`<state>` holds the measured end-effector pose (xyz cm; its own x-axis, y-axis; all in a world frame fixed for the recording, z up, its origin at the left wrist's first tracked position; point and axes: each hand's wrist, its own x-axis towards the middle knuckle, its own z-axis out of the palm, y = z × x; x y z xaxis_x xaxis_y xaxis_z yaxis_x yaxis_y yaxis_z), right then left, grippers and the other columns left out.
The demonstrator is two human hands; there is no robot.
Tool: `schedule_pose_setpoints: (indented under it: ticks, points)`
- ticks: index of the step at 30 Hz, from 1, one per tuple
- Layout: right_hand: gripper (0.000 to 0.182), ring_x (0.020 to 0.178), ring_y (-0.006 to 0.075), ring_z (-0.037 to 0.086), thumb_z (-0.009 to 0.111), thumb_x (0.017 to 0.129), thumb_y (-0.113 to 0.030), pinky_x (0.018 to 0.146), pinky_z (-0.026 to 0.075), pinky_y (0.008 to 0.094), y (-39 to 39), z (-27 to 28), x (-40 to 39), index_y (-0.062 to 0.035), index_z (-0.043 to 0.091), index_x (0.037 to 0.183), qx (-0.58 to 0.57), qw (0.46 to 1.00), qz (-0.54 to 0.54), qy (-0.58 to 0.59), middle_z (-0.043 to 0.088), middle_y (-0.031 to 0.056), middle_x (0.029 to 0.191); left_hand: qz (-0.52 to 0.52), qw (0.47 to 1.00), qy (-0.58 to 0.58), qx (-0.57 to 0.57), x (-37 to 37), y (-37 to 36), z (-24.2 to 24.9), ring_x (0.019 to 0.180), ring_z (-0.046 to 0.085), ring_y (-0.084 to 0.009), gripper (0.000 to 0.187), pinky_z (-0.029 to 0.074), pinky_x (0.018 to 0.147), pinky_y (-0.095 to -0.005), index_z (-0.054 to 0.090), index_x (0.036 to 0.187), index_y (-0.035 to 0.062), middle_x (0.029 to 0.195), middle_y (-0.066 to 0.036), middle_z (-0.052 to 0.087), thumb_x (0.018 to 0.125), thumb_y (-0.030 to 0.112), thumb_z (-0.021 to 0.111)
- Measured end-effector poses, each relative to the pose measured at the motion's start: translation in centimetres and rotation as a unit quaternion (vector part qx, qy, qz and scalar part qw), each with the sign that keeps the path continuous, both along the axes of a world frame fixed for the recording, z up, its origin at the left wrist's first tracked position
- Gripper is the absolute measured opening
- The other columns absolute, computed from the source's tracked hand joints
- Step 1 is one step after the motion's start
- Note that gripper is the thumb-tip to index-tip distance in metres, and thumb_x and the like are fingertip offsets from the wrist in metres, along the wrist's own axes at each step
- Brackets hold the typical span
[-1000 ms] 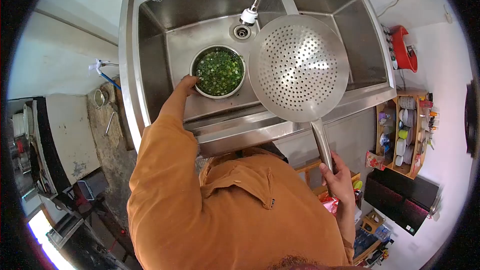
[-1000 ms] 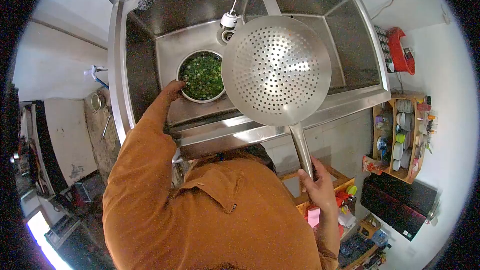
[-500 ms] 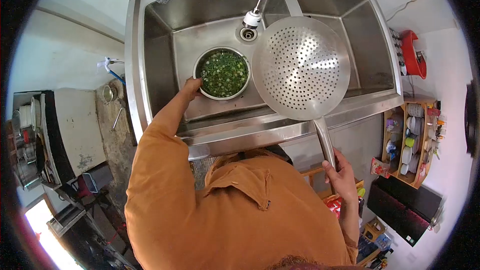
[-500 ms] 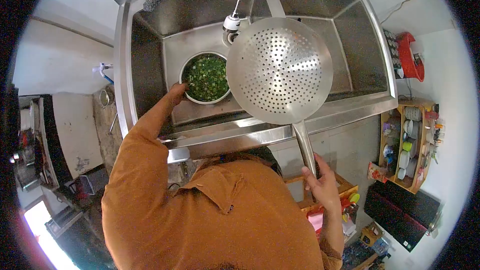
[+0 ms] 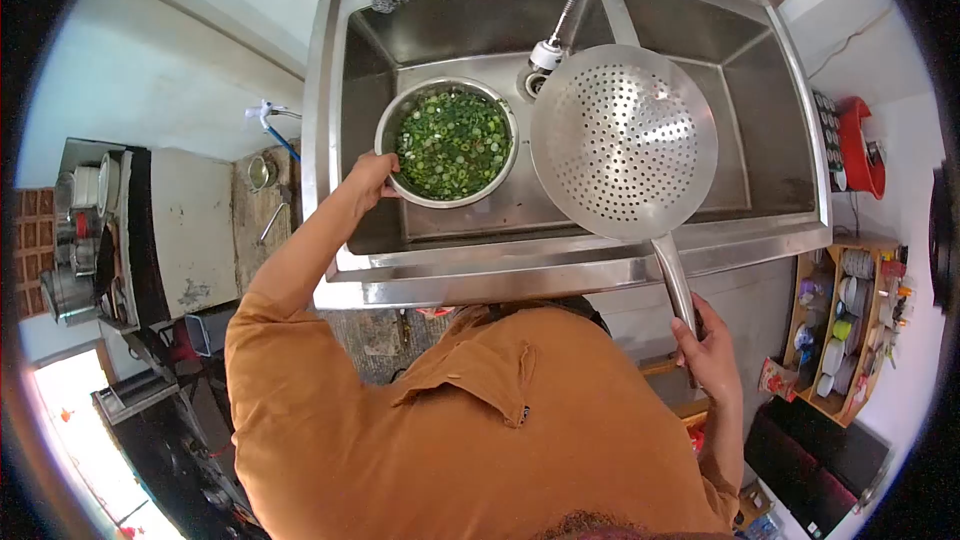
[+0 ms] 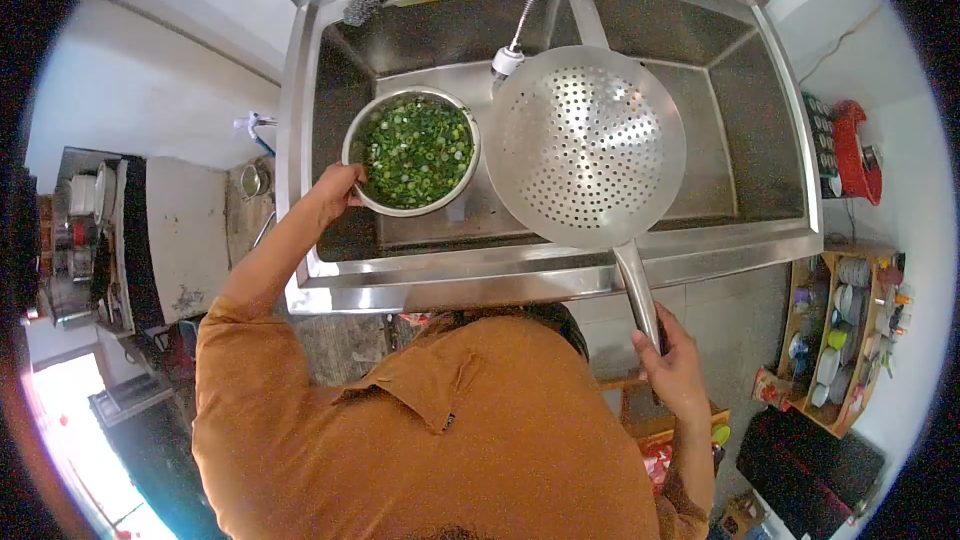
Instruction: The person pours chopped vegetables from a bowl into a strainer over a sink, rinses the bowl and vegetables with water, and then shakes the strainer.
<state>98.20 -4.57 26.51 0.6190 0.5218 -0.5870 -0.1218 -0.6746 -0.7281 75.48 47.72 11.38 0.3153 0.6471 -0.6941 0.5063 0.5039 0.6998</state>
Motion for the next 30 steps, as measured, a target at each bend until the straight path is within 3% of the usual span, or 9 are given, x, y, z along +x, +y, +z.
schedule_pose_setpoints:
  ticks: [3,5,7,9,12,19,30]
  points:
    - [0.054,0.055,0.0075,0.050,0.066,0.097,-0.015,0.050,0.044,0.0247,0.4,1.5,0.7,0.0044,0.046,0.143,0.004,1.000,0.004,-0.002,0.055,0.0004,0.078,0.005,1.000,0.015,0.023,-1.9,0.4,2.5,0.071,0.062,-0.0233,0.022,0.064,0.064,-0.0442,0.055,0.105,-0.0007,0.091,-0.011,0.058,0.084,0.006,0.058]
    - [0.054,0.058,0.0074,0.051,0.067,0.097,-0.017,0.050,0.045,0.0247,-0.2,1.6,1.6,0.0025,0.047,0.143,0.004,1.000,0.025,-0.002,0.056,0.0011,0.082,0.019,0.999,0.018,0.040,-3.1,0.3,5.1,0.064,0.058,-0.0209,0.012,0.063,0.061,-0.0410,0.058,0.094,0.0010,0.084,-0.008,0.056,0.084,0.007,0.059]
    - [0.054,0.061,0.0074,0.052,0.067,0.097,-0.019,0.049,0.046,0.0248,-0.7,1.8,2.5,0.0006,0.048,0.143,0.003,0.999,0.042,-0.002,0.057,0.0019,0.086,0.006,0.998,0.040,0.057,-4.2,0.1,7.6,0.067,0.066,-0.0238,0.015,0.064,0.059,-0.0409,0.058,0.095,-0.0009,0.084,-0.012,0.061,0.082,0.006,0.057]
    - [0.053,0.060,0.0076,0.052,0.066,0.097,-0.019,0.050,0.046,0.0260,-1.0,1.9,3.9,-0.0005,0.048,0.143,-0.003,0.997,0.070,0.011,0.057,0.0020,0.085,0.027,0.997,0.040,0.066,-4.9,-1.0,10.1,0.060,0.054,-0.0168,0.007,0.050,0.046,-0.0342,0.059,0.085,0.0030,0.073,-0.006,0.051,0.085,0.010,0.059]
    - [0.053,0.059,0.0083,0.053,0.066,0.097,-0.020,0.051,0.046,0.0264,-1.2,1.9,5.9,-0.0022,0.048,0.143,-0.009,0.993,0.118,0.005,0.058,0.0015,0.082,0.035,0.995,0.064,0.068,-4.6,-2.5,12.7,0.062,0.062,-0.0214,0.011,0.060,0.057,-0.0391,0.058,0.092,0.0021,0.078,-0.008,0.059,0.082,0.007,0.057]
    - [0.052,0.056,0.0113,0.054,0.065,0.098,-0.024,0.052,0.047,0.0290,0.9,1.8,8.3,-0.0038,0.049,0.143,-0.020,0.981,0.194,0.018,0.058,0.0033,0.076,0.032,0.993,0.065,0.092,-4.0,-5.3,17.6,0.060,0.060,-0.0204,0.011,0.059,0.058,-0.0398,0.057,0.092,0.0023,0.077,-0.007,0.058,0.082,0.006,0.056]
    - [0.053,0.050,0.0169,0.056,0.063,0.097,-0.031,0.051,0.048,0.0335,7.4,0.5,6.5,-0.0085,0.050,0.143,-0.044,0.955,0.292,-0.018,0.065,0.0094,0.078,0.010,0.990,0.097,0.102,-4.0,-4.2,18.8,0.059,0.060,-0.0176,0.013,0.059,0.055,-0.0355,0.057,0.093,0.0004,0.078,-0.006,0.058,0.082,0.007,0.057]
